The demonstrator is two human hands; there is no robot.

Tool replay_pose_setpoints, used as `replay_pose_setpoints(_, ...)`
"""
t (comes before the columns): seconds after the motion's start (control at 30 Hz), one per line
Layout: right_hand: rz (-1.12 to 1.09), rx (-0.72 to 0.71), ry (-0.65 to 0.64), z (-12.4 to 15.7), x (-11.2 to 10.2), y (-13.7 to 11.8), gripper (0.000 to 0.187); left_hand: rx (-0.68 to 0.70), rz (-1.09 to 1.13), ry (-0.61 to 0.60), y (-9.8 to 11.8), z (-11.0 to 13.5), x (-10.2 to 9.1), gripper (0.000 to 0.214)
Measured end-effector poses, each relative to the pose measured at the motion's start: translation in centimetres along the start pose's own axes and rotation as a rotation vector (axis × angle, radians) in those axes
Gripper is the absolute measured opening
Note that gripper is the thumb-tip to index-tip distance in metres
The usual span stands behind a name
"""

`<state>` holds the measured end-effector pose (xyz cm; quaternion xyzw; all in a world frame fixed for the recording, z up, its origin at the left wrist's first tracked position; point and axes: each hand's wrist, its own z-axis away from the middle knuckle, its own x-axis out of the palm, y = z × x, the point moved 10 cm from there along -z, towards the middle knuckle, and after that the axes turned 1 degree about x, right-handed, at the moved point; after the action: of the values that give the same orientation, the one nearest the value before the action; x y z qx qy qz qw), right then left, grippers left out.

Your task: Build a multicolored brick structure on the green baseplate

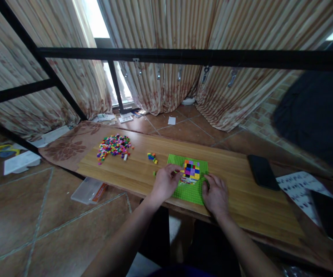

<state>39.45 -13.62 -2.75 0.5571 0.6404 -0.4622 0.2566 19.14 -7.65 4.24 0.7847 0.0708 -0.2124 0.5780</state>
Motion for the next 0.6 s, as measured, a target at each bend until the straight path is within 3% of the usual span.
replay_pose_setpoints(0.2,-0.008,-0.004,0.024,-0.1,-0.5,-0.4,0.031,0.004,-0.023,-0.018,0.0,-0.9,1.6,0.015)
replay_pose_setpoints(0.6,-0.006,0.011,0.007,-0.1,-0.5,-0.4,0.033,0.05,-0.144,-0.023,0.5,-1.0,2.2,0.015)
